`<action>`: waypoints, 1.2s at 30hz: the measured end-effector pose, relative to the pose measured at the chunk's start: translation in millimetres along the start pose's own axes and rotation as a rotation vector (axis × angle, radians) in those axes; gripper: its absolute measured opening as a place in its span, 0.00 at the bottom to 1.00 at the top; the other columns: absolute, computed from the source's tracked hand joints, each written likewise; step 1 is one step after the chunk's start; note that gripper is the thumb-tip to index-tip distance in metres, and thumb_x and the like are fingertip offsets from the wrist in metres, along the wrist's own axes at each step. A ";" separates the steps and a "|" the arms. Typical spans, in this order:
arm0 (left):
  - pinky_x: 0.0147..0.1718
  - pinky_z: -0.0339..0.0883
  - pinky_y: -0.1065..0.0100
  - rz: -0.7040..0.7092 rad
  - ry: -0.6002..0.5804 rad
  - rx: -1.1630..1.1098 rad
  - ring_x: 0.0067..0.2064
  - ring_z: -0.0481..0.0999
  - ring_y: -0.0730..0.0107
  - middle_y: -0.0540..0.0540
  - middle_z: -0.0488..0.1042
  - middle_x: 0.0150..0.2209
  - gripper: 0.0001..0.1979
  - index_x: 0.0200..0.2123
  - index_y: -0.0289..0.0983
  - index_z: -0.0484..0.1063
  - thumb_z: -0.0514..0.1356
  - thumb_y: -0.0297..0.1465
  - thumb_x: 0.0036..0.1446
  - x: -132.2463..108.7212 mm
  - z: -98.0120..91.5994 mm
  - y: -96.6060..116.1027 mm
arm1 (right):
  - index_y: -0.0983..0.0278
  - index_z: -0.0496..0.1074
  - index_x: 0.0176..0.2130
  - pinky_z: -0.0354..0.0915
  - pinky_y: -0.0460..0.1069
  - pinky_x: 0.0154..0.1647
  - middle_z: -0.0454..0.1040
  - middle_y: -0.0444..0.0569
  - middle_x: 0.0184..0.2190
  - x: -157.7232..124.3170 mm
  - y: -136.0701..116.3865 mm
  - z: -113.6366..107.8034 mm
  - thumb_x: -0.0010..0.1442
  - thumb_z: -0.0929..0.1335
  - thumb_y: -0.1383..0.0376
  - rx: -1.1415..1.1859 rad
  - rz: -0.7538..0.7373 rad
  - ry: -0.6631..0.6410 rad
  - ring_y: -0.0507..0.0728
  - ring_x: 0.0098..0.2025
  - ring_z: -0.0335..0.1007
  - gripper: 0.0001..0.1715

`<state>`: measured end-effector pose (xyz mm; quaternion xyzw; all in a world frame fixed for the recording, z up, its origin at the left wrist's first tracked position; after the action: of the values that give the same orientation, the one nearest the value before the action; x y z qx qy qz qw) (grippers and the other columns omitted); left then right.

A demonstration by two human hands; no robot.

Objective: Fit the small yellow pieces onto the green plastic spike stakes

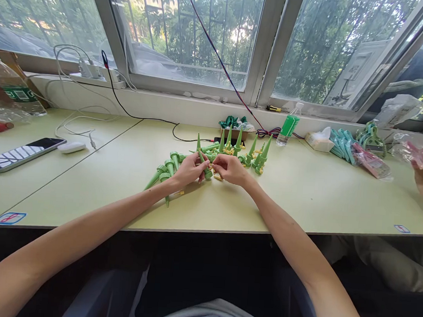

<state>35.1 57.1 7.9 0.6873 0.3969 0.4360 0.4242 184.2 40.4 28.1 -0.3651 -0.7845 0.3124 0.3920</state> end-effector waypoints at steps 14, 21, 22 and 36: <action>0.15 0.66 0.73 0.022 -0.022 -0.005 0.18 0.70 0.76 0.54 0.69 0.23 0.06 0.36 0.38 0.64 0.59 0.33 0.62 -0.2 1.0 -0.9 | 0.64 0.68 0.31 0.60 0.46 0.21 0.69 0.42 0.22 -0.3 -1.2 -0.6 0.62 0.68 0.59 -0.017 0.013 0.002 0.49 0.19 0.64 0.12; 0.16 0.64 0.73 0.034 -0.035 -0.012 0.18 0.71 0.76 0.53 0.69 0.23 0.06 0.36 0.38 0.64 0.59 0.33 0.61 -0.6 1.5 0.4 | 0.64 0.68 0.31 0.60 0.46 0.20 0.70 0.43 0.22 -0.2 -1.3 -0.7 0.62 0.69 0.57 0.008 0.024 0.001 0.49 0.19 0.64 0.13; 0.16 0.64 0.73 0.038 -0.037 -0.013 0.18 0.71 0.76 0.54 0.69 0.23 0.07 0.36 0.38 0.64 0.59 0.33 0.61 -0.6 1.6 0.2 | 0.64 0.67 0.31 0.60 0.46 0.20 0.70 0.43 0.22 0.1 -0.9 -0.7 0.62 0.69 0.57 0.012 0.025 0.000 0.49 0.19 0.64 0.13; 0.17 0.64 0.72 0.062 -0.055 0.007 0.18 0.70 0.75 0.54 0.68 0.21 0.06 0.36 0.39 0.64 0.58 0.33 0.62 -2.8 1.8 3.7 | 0.64 0.67 0.31 0.60 0.46 0.20 0.71 0.43 0.23 0.7 0.1 -0.9 0.62 0.68 0.58 0.031 0.038 0.004 0.49 0.18 0.63 0.13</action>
<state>36.5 53.0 10.1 0.7124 0.3650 0.4287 0.4188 184.8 41.2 28.7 -0.3744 -0.7717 0.3314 0.3931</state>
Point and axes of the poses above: each hand's wrist, its own x-axis towards the middle knuckle, its own z-axis out of the palm, y = z × x, the point moved 5 cm from there along x, towards the middle knuckle
